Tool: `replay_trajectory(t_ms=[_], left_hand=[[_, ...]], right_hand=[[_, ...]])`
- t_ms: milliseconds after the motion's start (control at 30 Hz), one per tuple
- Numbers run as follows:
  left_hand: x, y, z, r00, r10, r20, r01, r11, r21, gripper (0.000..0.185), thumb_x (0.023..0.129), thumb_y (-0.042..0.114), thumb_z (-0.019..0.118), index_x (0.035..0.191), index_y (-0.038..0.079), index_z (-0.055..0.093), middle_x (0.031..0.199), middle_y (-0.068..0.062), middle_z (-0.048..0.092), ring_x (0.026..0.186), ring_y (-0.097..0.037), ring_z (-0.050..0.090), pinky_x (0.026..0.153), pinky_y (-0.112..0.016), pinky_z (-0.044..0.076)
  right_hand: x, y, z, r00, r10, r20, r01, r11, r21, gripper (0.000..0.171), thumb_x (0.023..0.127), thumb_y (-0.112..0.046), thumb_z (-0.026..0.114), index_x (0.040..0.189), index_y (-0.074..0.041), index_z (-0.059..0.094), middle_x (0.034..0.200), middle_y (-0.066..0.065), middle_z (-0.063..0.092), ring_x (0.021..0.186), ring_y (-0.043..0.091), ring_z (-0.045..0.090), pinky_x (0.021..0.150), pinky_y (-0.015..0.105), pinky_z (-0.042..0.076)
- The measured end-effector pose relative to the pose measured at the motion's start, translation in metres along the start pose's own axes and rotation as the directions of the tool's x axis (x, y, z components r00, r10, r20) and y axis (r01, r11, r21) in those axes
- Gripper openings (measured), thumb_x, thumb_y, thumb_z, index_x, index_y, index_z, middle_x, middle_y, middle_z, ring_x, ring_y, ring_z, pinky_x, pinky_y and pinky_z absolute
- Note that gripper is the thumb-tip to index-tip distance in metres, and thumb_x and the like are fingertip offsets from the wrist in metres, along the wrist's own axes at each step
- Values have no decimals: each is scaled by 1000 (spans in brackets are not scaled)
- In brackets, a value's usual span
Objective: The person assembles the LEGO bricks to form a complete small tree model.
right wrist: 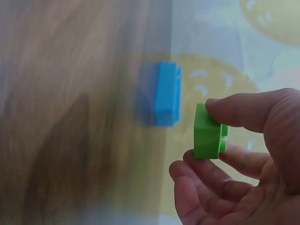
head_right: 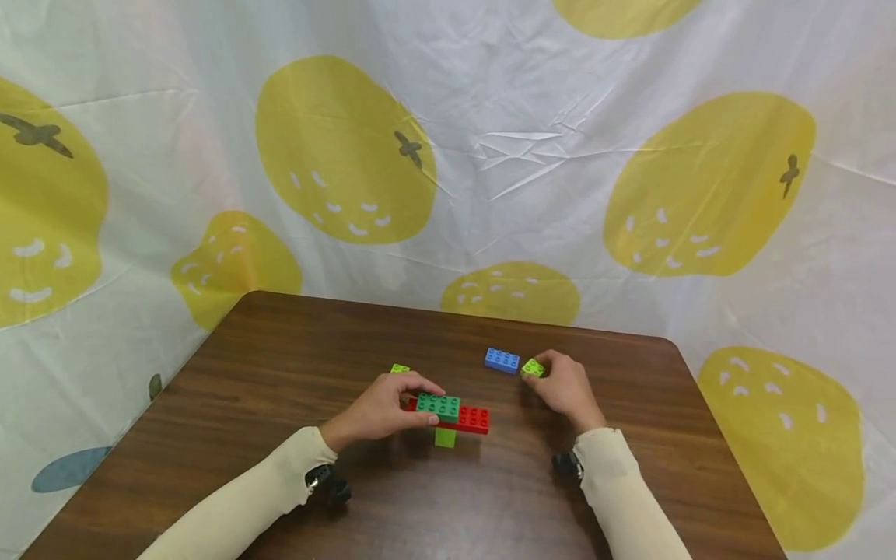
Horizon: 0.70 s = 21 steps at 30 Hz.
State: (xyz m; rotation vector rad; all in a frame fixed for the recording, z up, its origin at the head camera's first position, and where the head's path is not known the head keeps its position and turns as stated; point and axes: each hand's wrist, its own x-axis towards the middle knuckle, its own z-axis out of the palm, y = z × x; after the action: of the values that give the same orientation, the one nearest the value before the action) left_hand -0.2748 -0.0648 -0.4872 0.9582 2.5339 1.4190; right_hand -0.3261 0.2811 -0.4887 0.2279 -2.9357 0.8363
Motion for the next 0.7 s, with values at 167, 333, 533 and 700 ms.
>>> replay_trajectory(t_ms=[167,333,533,700], left_hand=[[-1,0,-2,1000,-5,5,5,1000,1,38,82,41,80,118,32,71,113,12,67,97,-11,57,77,-26,54],[0,-1,-1,1000,7,4,-7,1000,16,38,83,41,80,119,32,71,112,12,68,95,-10,57,75,-24,53],[1,-3,0,1000,14,-3,-14,999,29,38,83,41,80,119,31,71,111,11,68,93,-10,57,74,-24,53],[1,-3,0,1000,20,-6,-19,999,28,38,83,41,80,118,30,72,110,10,68,92,-10,57,73,-24,53]], right_hand=[[-11,-23,-1,999,-37,9,37,999,38,47,90,-36,72,126,-7,65,104,9,70,93,23,65,77,43,53],[-20,-40,2,995,-95,-38,96,994,42,48,88,-39,74,124,-9,67,102,6,71,91,22,67,79,43,54],[-35,-60,2,983,-173,-60,178,979,98,40,88,-39,75,117,-12,68,101,2,69,86,17,68,76,37,56],[-48,-70,4,966,-256,-37,259,951,168,35,87,-37,76,116,-18,68,95,-5,67,80,9,64,73,31,56]])
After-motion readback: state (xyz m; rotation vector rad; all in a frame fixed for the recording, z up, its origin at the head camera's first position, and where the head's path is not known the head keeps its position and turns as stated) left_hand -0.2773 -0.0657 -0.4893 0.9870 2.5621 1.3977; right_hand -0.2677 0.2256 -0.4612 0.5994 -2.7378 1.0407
